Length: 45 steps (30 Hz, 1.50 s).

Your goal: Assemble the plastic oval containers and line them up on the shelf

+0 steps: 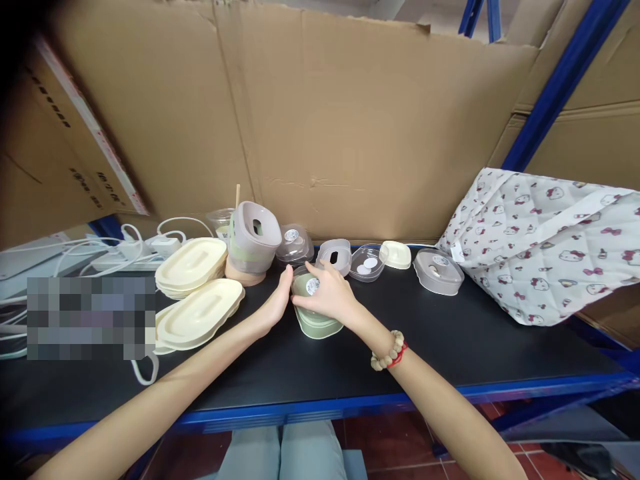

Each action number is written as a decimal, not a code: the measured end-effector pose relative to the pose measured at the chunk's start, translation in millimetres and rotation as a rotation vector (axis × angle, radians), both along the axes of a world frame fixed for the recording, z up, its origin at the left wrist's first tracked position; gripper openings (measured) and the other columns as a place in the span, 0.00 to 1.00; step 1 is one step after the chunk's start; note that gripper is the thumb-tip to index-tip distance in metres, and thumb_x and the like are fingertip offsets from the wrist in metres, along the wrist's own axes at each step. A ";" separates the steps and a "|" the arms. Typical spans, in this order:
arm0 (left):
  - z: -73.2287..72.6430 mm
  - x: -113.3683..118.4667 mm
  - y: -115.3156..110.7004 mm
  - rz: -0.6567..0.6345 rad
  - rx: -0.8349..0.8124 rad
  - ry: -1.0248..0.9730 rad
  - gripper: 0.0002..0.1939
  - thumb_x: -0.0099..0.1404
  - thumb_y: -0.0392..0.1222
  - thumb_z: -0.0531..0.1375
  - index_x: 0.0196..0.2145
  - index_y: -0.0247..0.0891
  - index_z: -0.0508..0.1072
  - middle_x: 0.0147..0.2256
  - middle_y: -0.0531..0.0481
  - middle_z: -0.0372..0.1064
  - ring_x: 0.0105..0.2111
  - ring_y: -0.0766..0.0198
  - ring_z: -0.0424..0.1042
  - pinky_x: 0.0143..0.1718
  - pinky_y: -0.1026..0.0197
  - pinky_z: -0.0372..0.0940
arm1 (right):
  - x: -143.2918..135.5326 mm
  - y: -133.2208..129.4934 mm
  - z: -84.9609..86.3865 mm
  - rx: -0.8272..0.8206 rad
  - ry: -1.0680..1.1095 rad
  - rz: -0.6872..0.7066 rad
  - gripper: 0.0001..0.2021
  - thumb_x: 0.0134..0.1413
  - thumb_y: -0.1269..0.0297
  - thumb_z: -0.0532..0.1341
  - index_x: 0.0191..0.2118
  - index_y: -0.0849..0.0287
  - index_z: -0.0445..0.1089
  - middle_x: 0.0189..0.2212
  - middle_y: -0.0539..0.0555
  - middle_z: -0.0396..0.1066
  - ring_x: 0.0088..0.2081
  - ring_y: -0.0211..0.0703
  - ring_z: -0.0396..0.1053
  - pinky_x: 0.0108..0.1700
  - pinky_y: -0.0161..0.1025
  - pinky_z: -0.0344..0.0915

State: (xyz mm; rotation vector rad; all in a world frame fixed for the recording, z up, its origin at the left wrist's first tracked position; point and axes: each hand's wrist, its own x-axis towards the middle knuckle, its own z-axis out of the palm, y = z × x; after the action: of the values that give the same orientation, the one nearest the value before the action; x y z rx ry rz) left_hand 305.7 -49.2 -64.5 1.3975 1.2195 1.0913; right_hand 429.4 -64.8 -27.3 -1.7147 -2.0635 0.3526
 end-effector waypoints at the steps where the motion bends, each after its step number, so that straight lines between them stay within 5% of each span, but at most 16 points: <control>1: 0.2 1.0 -0.7 0.018 -0.054 -0.001 0.31 0.70 0.52 0.43 0.66 0.36 0.48 0.67 0.39 0.46 0.67 0.57 0.47 0.65 0.53 0.46 | -0.5 -2.2 0.6 -0.007 -0.019 -0.005 0.40 0.40 0.54 0.68 0.62 0.58 0.62 0.63 0.65 0.57 0.63 0.62 0.56 0.60 0.56 0.56; 4: 5.3 2.8 -4.4 0.055 -0.140 0.021 0.32 0.69 0.47 0.48 0.66 0.32 0.45 0.68 0.36 0.42 0.68 0.58 0.44 0.65 0.55 0.43 | 0.7 -9.4 1.6 -0.010 -0.054 -0.024 0.39 0.41 0.54 0.68 0.62 0.57 0.63 0.63 0.64 0.57 0.63 0.62 0.56 0.59 0.57 0.58; 12: 14.9 1.2 -7.1 -0.015 -0.099 0.006 0.19 0.68 0.37 0.48 0.53 0.33 0.69 0.58 0.41 0.66 0.60 0.59 0.62 0.61 0.59 0.52 | 2.2 -14.3 -1.2 -0.025 -0.103 -0.011 0.37 0.42 0.55 0.68 0.61 0.52 0.63 0.62 0.62 0.59 0.63 0.60 0.56 0.60 0.56 0.55; 21: 13.2 -5.3 0.1 -0.005 -0.134 -0.014 0.20 0.65 0.35 0.53 0.53 0.34 0.69 0.49 0.43 0.73 0.52 0.60 0.69 0.56 0.59 0.59 | 4.9 -7.5 -7.8 0.022 -0.057 0.027 0.34 0.41 0.55 0.69 0.58 0.50 0.68 0.61 0.58 0.62 0.63 0.59 0.56 0.59 0.59 0.55; 26: 13.9 -6.9 0.5 -0.033 -0.123 -0.023 0.16 0.64 0.37 0.54 0.49 0.36 0.72 0.49 0.44 0.73 0.52 0.58 0.68 0.56 0.58 0.59 | 10.1 -3.5 -11.1 -0.031 0.084 0.064 0.30 0.45 0.50 0.67 0.56 0.48 0.69 0.60 0.57 0.62 0.62 0.59 0.57 0.58 0.59 0.58; 30: 19.0 -7.8 -0.9 0.003 -0.155 0.076 0.18 0.64 0.39 0.54 0.51 0.36 0.70 0.51 0.42 0.71 0.56 0.56 0.65 0.58 0.56 0.56 | 29.2 2.5 -5.0 -0.096 0.288 0.051 0.28 0.50 0.45 0.62 0.54 0.56 0.70 0.53 0.60 0.69 0.53 0.53 0.68 0.54 0.51 0.64; 32: 21.0 -10.4 -2.7 0.064 -0.121 0.226 0.18 0.62 0.45 0.57 0.47 0.35 0.73 0.50 0.39 0.71 0.58 0.49 0.63 0.59 0.52 0.54 | 38.8 3.7 0.3 -0.211 0.178 -0.042 0.28 0.48 0.40 0.61 0.45 0.60 0.74 0.43 0.61 0.75 0.46 0.56 0.72 0.50 0.53 0.67; 35: 21.2 -15.7 -6.4 -0.042 -0.085 0.370 0.19 0.57 0.57 0.59 0.34 0.37 0.76 0.44 0.39 0.73 0.54 0.43 0.66 0.57 0.48 0.56 | 46.3 3.8 4.1 -0.365 0.030 -0.015 0.28 0.50 0.36 0.57 0.34 0.59 0.77 0.35 0.61 0.77 0.41 0.59 0.74 0.49 0.57 0.67; 39: 19.7 -17.4 -10.1 -0.112 -0.031 0.331 0.22 0.55 0.59 0.60 0.36 0.38 0.76 0.38 0.44 0.70 0.44 0.51 0.70 0.52 0.50 0.62 | 47.7 2.8 2.8 -0.337 0.284 0.169 0.26 0.54 0.44 0.58 0.49 0.59 0.74 0.46 0.59 0.75 0.48 0.54 0.72 0.51 0.52 0.68; 42: 23.3 -13.6 -11.2 -0.145 -0.085 0.076 0.26 0.59 0.54 0.59 0.53 0.39 0.68 0.33 0.48 0.70 0.32 0.60 0.71 0.39 0.55 0.68 | 50.5 -1.0 9.1 -0.453 0.532 0.207 0.39 0.46 0.48 0.66 0.64 0.55 0.58 0.51 0.59 0.72 0.44 0.52 0.74 0.38 0.48 0.75; 45: 30.0 -10.1 -11.5 -0.172 -0.175 -0.205 0.28 0.64 0.52 0.54 0.59 0.39 0.59 0.32 0.48 0.70 0.26 0.63 0.70 0.31 0.60 0.68 | 60.0 -3.2 24.6 -0.441 0.703 0.198 0.52 0.37 0.57 0.71 0.68 0.52 0.45 0.53 0.59 0.71 0.40 0.50 0.75 0.30 0.41 0.74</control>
State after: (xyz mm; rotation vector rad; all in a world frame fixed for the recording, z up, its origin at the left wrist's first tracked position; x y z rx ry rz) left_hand 295.6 -60.7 -34.4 1.2014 1.0022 0.9586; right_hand 489.4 -68.0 -2.7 -1.3086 -1.6844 1.3408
